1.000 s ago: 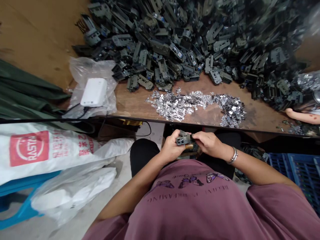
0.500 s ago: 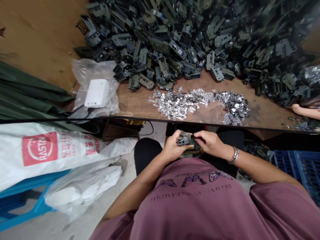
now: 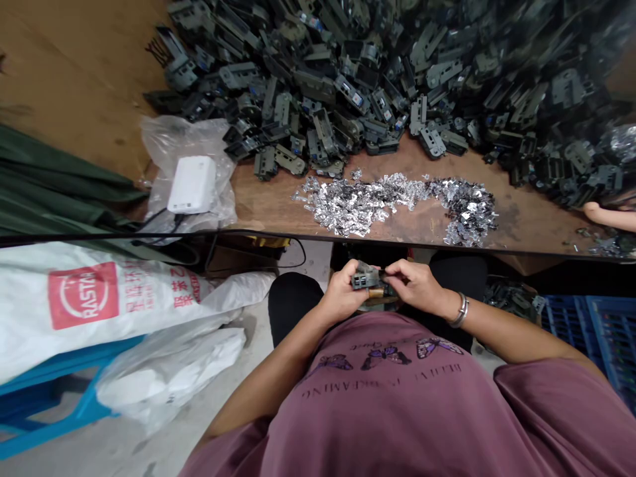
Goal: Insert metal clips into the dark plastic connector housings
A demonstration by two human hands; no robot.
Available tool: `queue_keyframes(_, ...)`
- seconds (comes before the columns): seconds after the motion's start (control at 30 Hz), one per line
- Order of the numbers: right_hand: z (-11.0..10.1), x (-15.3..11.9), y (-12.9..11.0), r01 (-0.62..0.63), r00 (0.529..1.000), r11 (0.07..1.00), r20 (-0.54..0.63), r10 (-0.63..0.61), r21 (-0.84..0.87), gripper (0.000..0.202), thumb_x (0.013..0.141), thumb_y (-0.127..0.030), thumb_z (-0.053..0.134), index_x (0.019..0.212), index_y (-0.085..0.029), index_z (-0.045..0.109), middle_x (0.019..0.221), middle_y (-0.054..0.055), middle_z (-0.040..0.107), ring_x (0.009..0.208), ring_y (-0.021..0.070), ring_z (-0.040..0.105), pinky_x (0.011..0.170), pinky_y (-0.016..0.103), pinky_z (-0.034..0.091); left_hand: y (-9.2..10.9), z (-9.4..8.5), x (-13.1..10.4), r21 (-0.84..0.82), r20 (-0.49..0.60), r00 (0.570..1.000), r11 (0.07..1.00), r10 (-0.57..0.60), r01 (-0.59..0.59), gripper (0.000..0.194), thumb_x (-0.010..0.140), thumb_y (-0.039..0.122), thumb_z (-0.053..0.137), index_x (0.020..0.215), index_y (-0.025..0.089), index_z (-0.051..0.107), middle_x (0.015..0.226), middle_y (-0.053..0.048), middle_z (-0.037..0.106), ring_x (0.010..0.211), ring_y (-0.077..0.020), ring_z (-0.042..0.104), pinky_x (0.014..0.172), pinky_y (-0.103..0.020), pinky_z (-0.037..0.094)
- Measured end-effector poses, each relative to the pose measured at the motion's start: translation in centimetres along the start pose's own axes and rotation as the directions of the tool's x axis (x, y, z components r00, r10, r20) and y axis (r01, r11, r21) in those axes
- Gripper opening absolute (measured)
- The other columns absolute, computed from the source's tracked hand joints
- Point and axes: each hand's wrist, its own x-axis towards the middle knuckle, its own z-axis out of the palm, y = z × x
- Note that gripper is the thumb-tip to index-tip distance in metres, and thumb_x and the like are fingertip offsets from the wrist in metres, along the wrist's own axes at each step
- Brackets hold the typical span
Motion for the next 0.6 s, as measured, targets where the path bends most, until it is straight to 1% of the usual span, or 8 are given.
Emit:
queue_keyframes(0.03, 0.00, -0.07, 0.02, 0.001, 1.000, 1.000, 0.016, -0.001, 0.004, 0.007, 0.091, -0.013, 0.054, 0.094, -0.020, 0.055, 0.073, 0.000, 0.064, 0.061, 0.0112, 0.060, 0.057, 0.022, 0.049, -0.16, 0.03, -0.06, 0.006, 0.005, 1.000, 1.000, -0.001, 0.001, 0.036, 0.064, 0.025, 0.081, 0.095, 0.018, 0.063, 0.093, -0.004, 0.073, 0.076, -0.0146, 0.066, 0.071, -0.027, 0.053)
queue_keyframes(0.13, 0.23, -0.36, 0.16, 0.094, 0.993, 0.996, 0.073, -0.095, 0.011, 0.013, 0.091, -0.010, 0.048, 0.100, -0.018, 0.055, 0.081, 0.005, 0.067, 0.068, 0.0133, 0.063, 0.059, 0.024, 0.050, -0.53, 0.10, -0.22, 0.003, 0.008, 1.000, 1.000, 0.013, -0.013, 0.035, 0.064, 0.025, 0.081, 0.093, 0.018, 0.063, 0.092, -0.004, 0.072, 0.075, -0.0141, 0.065, 0.069, -0.026, 0.052)
queue_keyframes(0.2, 0.51, -0.53, 0.20, 0.112, 0.992, 0.994, 0.053, -0.112, 0.011, 0.016, 0.091, -0.009, 0.047, 0.102, -0.018, 0.055, 0.083, 0.006, 0.067, 0.068, 0.0135, 0.063, 0.059, 0.024, 0.051, -0.64, 0.09, -0.32, -0.016, 0.005, 1.000, 1.000, 0.020, -0.020, 0.036, 0.064, 0.025, 0.082, 0.093, 0.018, 0.063, 0.091, -0.003, 0.072, 0.075, -0.0138, 0.065, 0.069, -0.025, 0.051)
queue_keyframes(0.3, 0.75, -0.56, 0.12, 0.089, 0.996, 0.996, -0.009, -0.089, -0.007, 0.014, 0.091, -0.010, 0.050, 0.101, -0.019, 0.056, 0.081, 0.005, 0.068, 0.066, 0.0132, 0.064, 0.059, 0.024, 0.052, -0.63, 0.01, -0.43, -0.042, 0.007, 0.999, 0.999, 0.032, -0.032, 0.036, 0.064, 0.024, 0.082, 0.094, 0.018, 0.063, 0.094, -0.004, 0.073, 0.075, -0.0136, 0.065, 0.070, -0.025, 0.051)
queue_keyframes(0.37, 0.64, -0.47, 0.03, 0.082, 0.997, 0.997, -0.003, -0.082, 0.017, 0.011, 0.092, -0.013, 0.052, 0.099, -0.019, 0.059, 0.080, 0.005, 0.070, 0.066, 0.0137, 0.066, 0.060, 0.024, 0.053, -0.60, -0.04, -0.47, -0.050, 0.015, 0.999, 0.998, 0.028, -0.027, 0.037, 0.064, 0.025, 0.082, 0.094, 0.017, 0.063, 0.096, -0.005, 0.073, 0.077, -0.0142, 0.067, 0.072, -0.026, 0.052)
queue_keyframes(0.43, 0.34, -0.41, -0.05, 0.017, 0.999, 0.994, 0.036, -0.021, 0.103, 0.011, 0.093, -0.015, 0.054, 0.098, -0.019, 0.062, 0.078, 0.003, 0.071, 0.065, 0.0131, 0.068, 0.060, 0.023, 0.054, -0.56, -0.06, -0.43, -0.065, 0.008, 1.000, 0.998, 0.019, -0.018, 0.038, 0.063, 0.027, 0.083, 0.094, 0.017, 0.063, 0.098, -0.006, 0.074, 0.078, -0.0151, 0.068, 0.072, -0.027, 0.053)
queue_keyframes(0.5, 0.03, -0.46, -0.13, -0.112, 0.993, 0.967, 0.072, 0.098, 0.230, 0.013, 0.093, -0.016, 0.054, 0.099, -0.021, 0.065, 0.079, 0.002, 0.073, 0.062, 0.0117, 0.069, 0.057, 0.022, 0.054, -0.44, -0.09, -0.32, -0.080, -0.029, 0.999, 0.996, 0.027, -0.029, 0.039, 0.062, 0.029, 0.083, 0.093, 0.018, 0.062, 0.097, -0.006, 0.074, 0.079, -0.0162, 0.069, 0.073, -0.028, 0.054)
queue_keyframes(0.6, -0.05, -0.54, -0.39, -0.307, 0.945, 0.850, 0.030, 0.326, 0.429, 0.017, 0.091, -0.021, 0.057, 0.105, -0.022, 0.067, 0.094, 0.004, 0.076, 0.067, 0.0126, 0.072, 0.062, 0.024, 0.058, -0.05, -0.13, -0.12, -0.077, -0.117, 0.991, 0.994, 0.063, -0.072, 0.040, 0.061, 0.031, 0.085, 0.091, 0.019, 0.062, 0.097, -0.006, 0.075, 0.082, -0.0182, 0.070, 0.075, -0.030, 0.056)
